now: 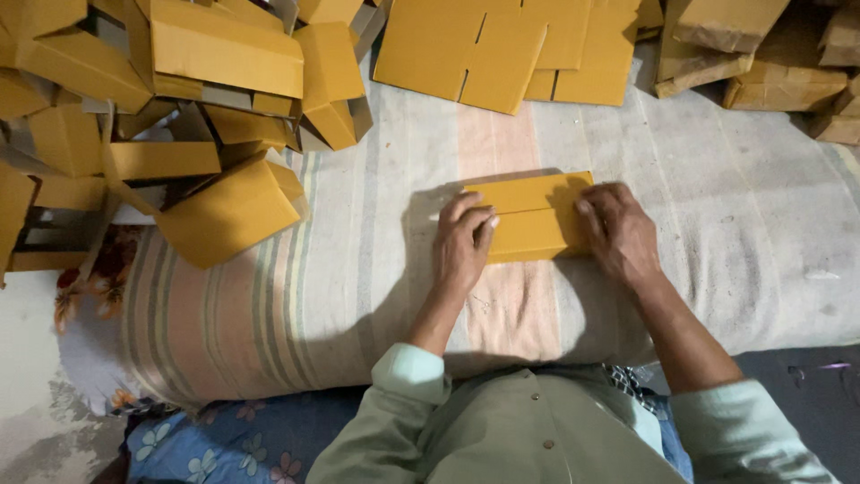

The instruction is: The person assembles small cardboard boxes by folding flat sheets along pre-scored lines and tucking flaps to form rectangular boxes. They repeatedly pick up flat sheets, fold them into boxes, and place the finished boxes into a growing pile.

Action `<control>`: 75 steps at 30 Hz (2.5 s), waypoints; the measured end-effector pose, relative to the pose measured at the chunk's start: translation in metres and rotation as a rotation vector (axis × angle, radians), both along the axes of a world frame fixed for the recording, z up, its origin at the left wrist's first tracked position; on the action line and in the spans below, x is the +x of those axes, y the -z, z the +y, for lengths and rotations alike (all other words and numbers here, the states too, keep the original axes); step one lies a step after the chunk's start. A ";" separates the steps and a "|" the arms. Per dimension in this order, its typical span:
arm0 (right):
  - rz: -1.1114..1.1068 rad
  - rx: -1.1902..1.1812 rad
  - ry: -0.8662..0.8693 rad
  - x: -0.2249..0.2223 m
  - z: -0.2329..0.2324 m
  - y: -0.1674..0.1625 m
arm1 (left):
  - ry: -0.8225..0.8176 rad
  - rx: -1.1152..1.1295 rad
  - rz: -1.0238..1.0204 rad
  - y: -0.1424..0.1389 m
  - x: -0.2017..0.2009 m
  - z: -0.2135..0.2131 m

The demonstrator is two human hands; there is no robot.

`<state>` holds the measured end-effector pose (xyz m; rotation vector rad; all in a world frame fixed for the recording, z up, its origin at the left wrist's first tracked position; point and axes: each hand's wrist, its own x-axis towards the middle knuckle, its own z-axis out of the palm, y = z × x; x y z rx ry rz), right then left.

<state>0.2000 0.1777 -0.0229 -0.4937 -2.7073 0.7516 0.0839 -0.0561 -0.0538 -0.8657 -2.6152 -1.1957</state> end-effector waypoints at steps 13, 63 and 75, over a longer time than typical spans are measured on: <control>-0.408 0.036 0.230 -0.051 -0.016 -0.020 | -0.285 -0.285 -0.313 -0.014 -0.029 0.034; -0.292 0.183 0.243 -0.056 -0.034 -0.023 | -0.235 -0.340 -0.136 -0.055 -0.013 0.045; -0.216 0.294 0.213 -0.054 -0.032 -0.017 | -0.245 -0.308 -0.113 -0.044 -0.015 0.046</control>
